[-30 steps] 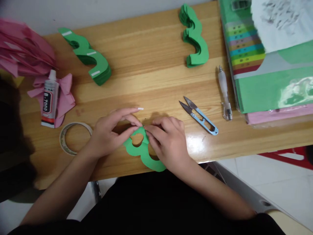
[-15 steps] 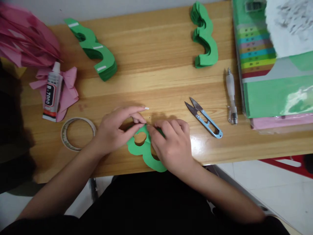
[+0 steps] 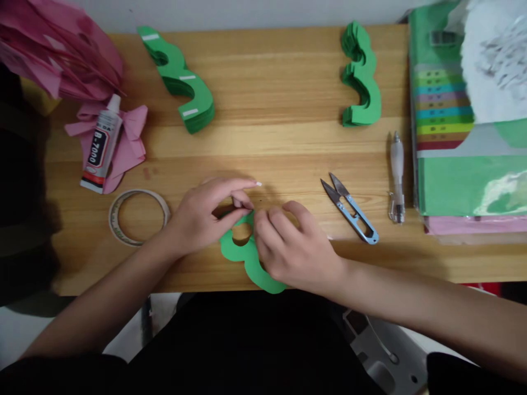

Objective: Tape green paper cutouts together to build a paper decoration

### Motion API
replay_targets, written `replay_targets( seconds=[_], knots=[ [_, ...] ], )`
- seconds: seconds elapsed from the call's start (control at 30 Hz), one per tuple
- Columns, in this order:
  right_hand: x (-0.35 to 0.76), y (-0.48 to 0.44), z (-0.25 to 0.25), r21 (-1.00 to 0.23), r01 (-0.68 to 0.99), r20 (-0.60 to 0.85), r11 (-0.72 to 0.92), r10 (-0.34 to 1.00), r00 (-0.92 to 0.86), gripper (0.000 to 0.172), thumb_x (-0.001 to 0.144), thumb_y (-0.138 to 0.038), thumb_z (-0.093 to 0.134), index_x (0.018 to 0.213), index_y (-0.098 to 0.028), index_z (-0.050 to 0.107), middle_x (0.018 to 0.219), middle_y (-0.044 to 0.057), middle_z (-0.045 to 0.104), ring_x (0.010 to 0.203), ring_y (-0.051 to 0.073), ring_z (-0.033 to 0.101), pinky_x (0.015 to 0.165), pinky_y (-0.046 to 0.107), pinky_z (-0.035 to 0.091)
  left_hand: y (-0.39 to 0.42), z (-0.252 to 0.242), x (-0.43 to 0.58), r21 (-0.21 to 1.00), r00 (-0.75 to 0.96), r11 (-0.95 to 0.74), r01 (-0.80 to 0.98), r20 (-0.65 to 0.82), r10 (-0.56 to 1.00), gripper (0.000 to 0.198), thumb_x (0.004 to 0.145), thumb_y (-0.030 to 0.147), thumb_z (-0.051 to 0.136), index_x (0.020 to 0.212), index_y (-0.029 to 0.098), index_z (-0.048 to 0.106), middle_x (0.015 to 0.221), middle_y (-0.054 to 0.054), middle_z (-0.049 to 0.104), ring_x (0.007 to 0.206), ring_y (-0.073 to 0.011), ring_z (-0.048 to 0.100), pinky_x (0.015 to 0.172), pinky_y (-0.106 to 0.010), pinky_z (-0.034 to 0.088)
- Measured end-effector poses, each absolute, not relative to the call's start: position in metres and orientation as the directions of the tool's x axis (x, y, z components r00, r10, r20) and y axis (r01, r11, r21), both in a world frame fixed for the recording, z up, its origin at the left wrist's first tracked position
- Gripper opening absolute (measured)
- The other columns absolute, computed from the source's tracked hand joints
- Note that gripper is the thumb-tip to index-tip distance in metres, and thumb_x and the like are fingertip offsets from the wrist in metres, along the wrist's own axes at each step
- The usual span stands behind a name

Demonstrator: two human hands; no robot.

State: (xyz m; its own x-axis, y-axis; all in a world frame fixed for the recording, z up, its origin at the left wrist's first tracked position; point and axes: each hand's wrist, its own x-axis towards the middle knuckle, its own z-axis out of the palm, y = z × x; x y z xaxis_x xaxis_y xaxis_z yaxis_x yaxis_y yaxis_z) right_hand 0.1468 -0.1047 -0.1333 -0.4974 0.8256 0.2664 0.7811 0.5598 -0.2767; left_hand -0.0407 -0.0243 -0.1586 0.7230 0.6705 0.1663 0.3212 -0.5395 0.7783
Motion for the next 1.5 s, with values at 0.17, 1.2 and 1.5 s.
replay_targets(
  seconds=[0.17, 1.2, 1.5],
  knots=[
    [0.154, -0.105, -0.139, -0.175, 0.749, 0.357, 0.639, 0.750, -0.556, 0.020, 0.092, -0.018, 0.055, 0.095, -0.030, 0.070, 0.087, -0.002, 0.074, 0.081, 0.017, 0.064, 0.072, 0.037, 0.048, -0.025, -0.158, -0.041, 0.775, 0.719, -0.544, 0.320, 0.175, 0.672, 0.034, 0.087, 0.009, 0.059, 0.119, 0.021, 0.055, 0.087, 0.003, 0.073, 0.087, -0.0138, 0.067, 0.089, -0.032, 0.048],
    [0.138, -0.144, -0.122, 0.313, 0.747, 0.070, 0.587, 0.770, -0.634, 0.054, 0.089, 0.001, 0.026, 0.123, -0.012, 0.066, 0.131, 0.009, 0.064, 0.124, 0.027, 0.055, 0.105, 0.047, 0.048, -0.025, -0.161, -0.041, 0.707, 0.720, -0.577, 0.409, 0.138, 0.680, 0.037, 0.085, 0.012, 0.061, 0.121, 0.021, 0.056, 0.087, 0.002, 0.072, 0.090, -0.0176, 0.064, 0.086, -0.037, 0.036],
    [0.152, -0.170, -0.129, -0.118, 0.857, 0.288, 0.502, 0.843, -0.454, 0.030, 0.097, -0.031, 0.047, 0.102, -0.009, 0.067, 0.099, 0.014, 0.071, 0.090, 0.027, 0.064, 0.075, 0.040, 0.054, -0.019, -0.154, -0.050, 0.905, 0.586, -0.318, 0.283, 0.099, 0.804, 0.036, 0.086, 0.012, 0.053, 0.122, 0.017, 0.056, 0.088, -0.003, 0.072, 0.084, -0.0149, 0.069, 0.081, -0.031, 0.052]
  ],
)
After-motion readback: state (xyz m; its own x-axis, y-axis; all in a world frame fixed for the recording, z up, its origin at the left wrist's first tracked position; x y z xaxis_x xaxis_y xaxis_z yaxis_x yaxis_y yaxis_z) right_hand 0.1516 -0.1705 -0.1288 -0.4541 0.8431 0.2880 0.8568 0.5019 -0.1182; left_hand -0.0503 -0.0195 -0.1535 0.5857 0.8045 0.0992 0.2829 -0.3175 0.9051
